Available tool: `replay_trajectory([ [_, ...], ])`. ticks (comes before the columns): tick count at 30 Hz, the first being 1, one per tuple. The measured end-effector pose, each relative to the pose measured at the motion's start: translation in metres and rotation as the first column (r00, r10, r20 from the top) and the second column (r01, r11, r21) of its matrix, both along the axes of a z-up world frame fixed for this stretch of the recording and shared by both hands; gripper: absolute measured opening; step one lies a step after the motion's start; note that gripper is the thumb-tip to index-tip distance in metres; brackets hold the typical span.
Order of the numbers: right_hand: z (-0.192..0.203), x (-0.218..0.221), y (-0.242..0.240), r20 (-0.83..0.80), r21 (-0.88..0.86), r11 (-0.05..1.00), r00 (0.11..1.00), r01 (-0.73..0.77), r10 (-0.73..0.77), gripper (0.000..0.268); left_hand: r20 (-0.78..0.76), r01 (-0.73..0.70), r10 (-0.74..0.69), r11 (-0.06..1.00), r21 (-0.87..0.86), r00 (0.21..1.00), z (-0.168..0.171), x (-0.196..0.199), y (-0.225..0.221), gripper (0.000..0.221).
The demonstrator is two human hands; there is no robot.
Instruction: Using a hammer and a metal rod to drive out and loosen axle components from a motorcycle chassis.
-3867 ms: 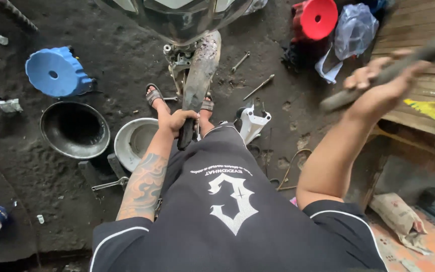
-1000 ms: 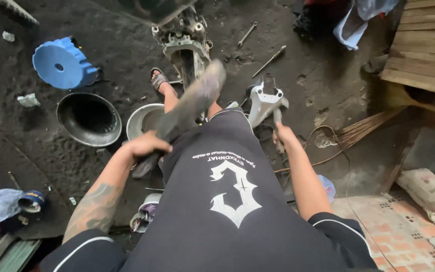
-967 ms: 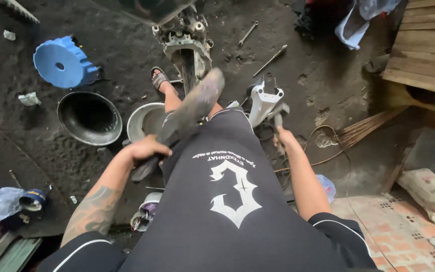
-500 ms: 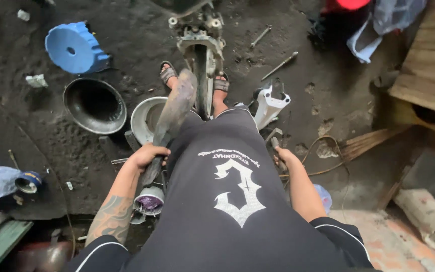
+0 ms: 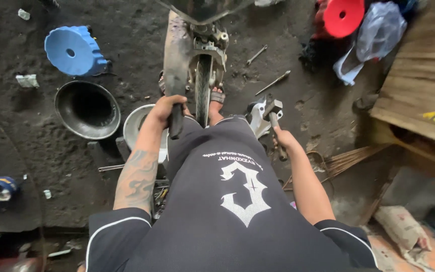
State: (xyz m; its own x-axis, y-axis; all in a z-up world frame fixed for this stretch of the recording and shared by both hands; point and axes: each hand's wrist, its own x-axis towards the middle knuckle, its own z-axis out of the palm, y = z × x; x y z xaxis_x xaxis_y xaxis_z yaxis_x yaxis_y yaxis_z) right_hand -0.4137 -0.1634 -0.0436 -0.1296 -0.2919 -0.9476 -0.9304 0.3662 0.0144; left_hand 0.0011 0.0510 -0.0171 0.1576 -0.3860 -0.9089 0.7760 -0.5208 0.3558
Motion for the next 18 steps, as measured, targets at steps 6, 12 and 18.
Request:
replay_trajectory([
  [6, 0.059, 0.050, -0.017, 0.204, -0.084, 0.996, 0.979, 0.019, -0.001, 0.055, -0.077, -0.088, 0.092, 0.995, 0.053, 0.993, -0.028, -0.024, -0.021, 0.016],
  [12, 0.202, 0.191, -0.028, 0.378, -0.058, 0.934, 0.859, -0.352, 0.347, 0.043, -0.097, -0.162, 0.169, 0.984, 0.079, 0.981, -0.039, -0.029, -0.019, 0.043],
  [18, 0.352, 0.338, -0.018, 0.575, -0.551, 0.645, 0.319, -0.529, 0.753, 0.025, -0.082, -0.185, 0.187, 0.982, 0.030, 0.979, -0.026, -0.040, -0.022, 0.016],
])
